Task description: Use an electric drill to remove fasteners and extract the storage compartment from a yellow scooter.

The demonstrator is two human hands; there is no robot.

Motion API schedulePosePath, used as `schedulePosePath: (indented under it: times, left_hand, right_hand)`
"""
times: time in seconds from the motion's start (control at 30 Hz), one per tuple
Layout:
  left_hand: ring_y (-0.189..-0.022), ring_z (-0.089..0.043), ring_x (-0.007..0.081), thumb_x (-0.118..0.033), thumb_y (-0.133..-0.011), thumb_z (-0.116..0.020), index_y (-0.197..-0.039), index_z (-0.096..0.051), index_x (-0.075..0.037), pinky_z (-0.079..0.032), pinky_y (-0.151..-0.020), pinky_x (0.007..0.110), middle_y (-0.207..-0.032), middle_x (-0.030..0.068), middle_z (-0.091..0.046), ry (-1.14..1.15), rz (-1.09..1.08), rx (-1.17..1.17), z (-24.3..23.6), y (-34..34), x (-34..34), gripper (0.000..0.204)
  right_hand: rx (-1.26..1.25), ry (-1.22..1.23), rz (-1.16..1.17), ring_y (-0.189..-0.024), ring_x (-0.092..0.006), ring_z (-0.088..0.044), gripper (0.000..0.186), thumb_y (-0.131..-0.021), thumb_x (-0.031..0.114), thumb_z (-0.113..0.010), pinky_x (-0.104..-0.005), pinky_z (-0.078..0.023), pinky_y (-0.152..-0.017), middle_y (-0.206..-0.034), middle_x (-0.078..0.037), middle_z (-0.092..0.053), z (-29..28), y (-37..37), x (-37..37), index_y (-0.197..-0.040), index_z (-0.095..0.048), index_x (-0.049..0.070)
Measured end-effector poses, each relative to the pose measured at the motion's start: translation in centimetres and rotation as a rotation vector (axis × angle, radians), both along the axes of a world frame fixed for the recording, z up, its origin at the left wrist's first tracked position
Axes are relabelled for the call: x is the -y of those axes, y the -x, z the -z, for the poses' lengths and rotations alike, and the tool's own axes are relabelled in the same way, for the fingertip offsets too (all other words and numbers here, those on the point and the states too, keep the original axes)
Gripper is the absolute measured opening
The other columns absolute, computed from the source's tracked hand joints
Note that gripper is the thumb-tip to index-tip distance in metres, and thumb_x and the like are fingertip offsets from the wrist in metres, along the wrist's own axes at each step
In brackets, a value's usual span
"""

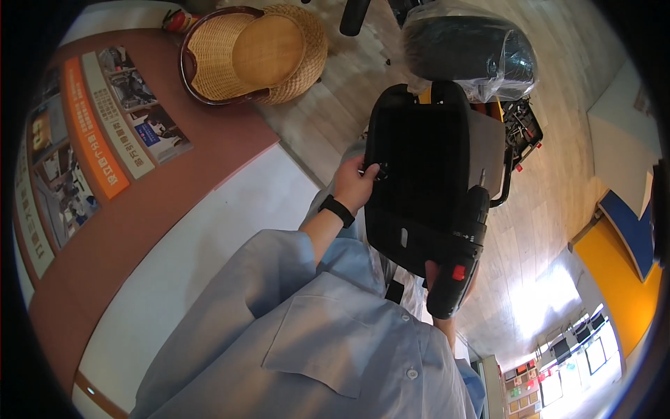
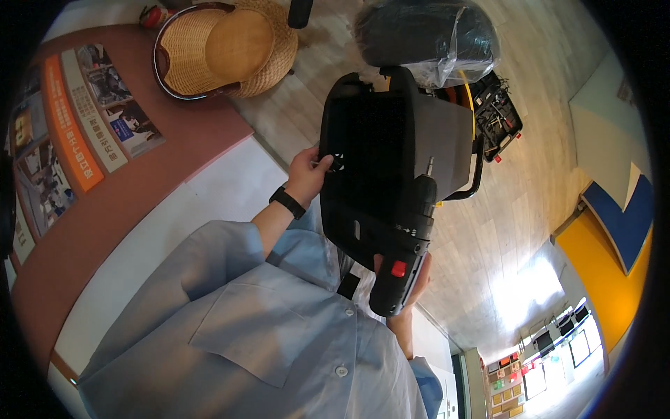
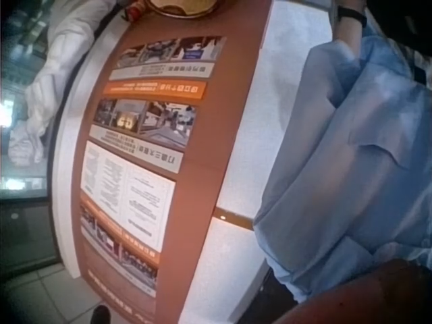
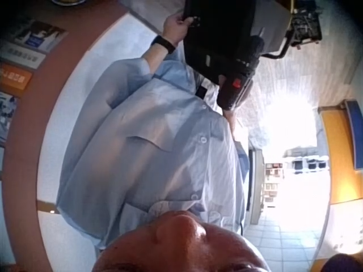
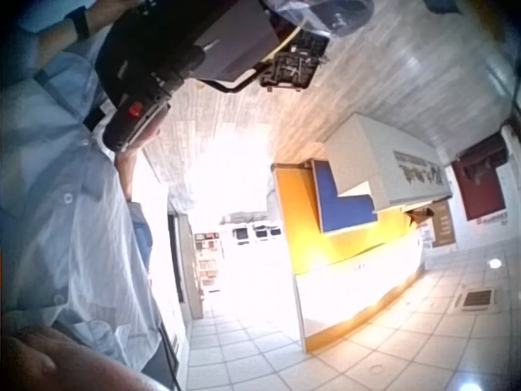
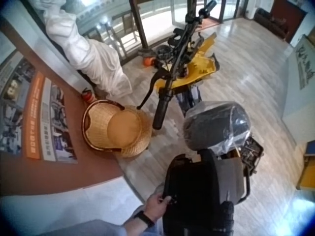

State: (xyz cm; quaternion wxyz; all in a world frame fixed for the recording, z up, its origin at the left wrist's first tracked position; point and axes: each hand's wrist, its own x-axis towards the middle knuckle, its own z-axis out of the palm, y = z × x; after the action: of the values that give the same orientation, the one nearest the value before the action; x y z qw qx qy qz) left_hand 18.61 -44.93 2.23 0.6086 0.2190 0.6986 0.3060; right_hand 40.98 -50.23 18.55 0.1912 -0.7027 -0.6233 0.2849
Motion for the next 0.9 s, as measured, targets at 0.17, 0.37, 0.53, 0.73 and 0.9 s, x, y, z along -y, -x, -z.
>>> schedulePosePath:
  times: [0.17, 0.37, 0.53, 0.73, 0.9]
  left_hand:
    - [-0.084, -0.066, 0.016, -0.005, -0.09, -0.065, -0.12, -0.06, 0.001, -0.052, -0.077, 0.029, -0.099, 0.0087, -0.069, -0.128, 0.004, 0.196, 0.9, 1.3, -0.1, 0.031]
    - [-0.094, -0.067, 0.0169, 0.002, -0.084, -0.069, -0.125, -0.055, 0.001, -0.053, -0.084, 0.03, -0.106, 0.0086, -0.068, -0.045, -0.098, 0.186, 0.1, 0.3, 0.6, 0.044]
    - [-0.099, -0.063, 0.0167, 0.0, -0.086, -0.069, -0.126, -0.054, -0.002, -0.051, -0.089, 0.03, -0.107, 0.0087, -0.066, 0.044, -0.106, 0.304, -0.3, 1.2, -0.2, 0.043]
    - [-0.098, -0.066, 0.0243, -0.009, -0.082, -0.076, -0.125, -0.055, -0.003, -0.051, -0.087, 0.035, -0.104, 0.0126, -0.067, 0.018, -0.09, 0.18, 0.9, 0.0, 0.8, 0.048]
    - [-0.093, -0.063, 0.0371, -0.012, -0.081, -0.074, -0.128, -0.05, -0.004, -0.05, -0.085, 0.043, -0.099, 0.0202, -0.065, -0.03, 0.074, -0.401, 0.2, -2.0, 0.8, 0.053]
  right_hand:
    - [-0.212, -0.019, 0.198, -0.077, -0.0175, -0.067, 0.054, -0.067, 0.013, -0.087, -0.0305, -0.053, -0.072, -0.086, -0.007, -0.069, 0.5, 1.5, 1.3, -0.11, -0.054, 0.002]
    - [-0.212, 0.034, 0.172, -0.077, -0.0171, -0.068, 0.054, -0.068, 0.012, -0.087, -0.0305, -0.053, -0.072, -0.086, -0.006, -0.068, 0.5, 1.5, 1.7, -0.11, -0.054, 0.003]
    - [-0.175, -0.043, 0.151, -0.078, -0.0165, -0.067, 0.056, -0.068, 0.014, -0.088, -0.0304, -0.053, -0.072, -0.085, -0.006, -0.069, 1.1, 1.1, 1.5, -0.111, -0.054, 0.004]
    - [-0.251, -0.005, 0.19, -0.078, -0.017, -0.067, 0.057, -0.069, 0.012, -0.087, -0.0305, -0.053, -0.073, -0.087, -0.007, -0.07, 1.6, 1.6, 3.0, -0.114, -0.053, 0.003]
    - [-0.268, 0.0, 0.206, -0.079, -0.0173, -0.067, 0.055, -0.072, 0.009, -0.084, -0.0299, -0.053, -0.073, -0.087, -0.007, -0.07, 2.1, 2.0, 2.6, -0.117, -0.053, 0.002]
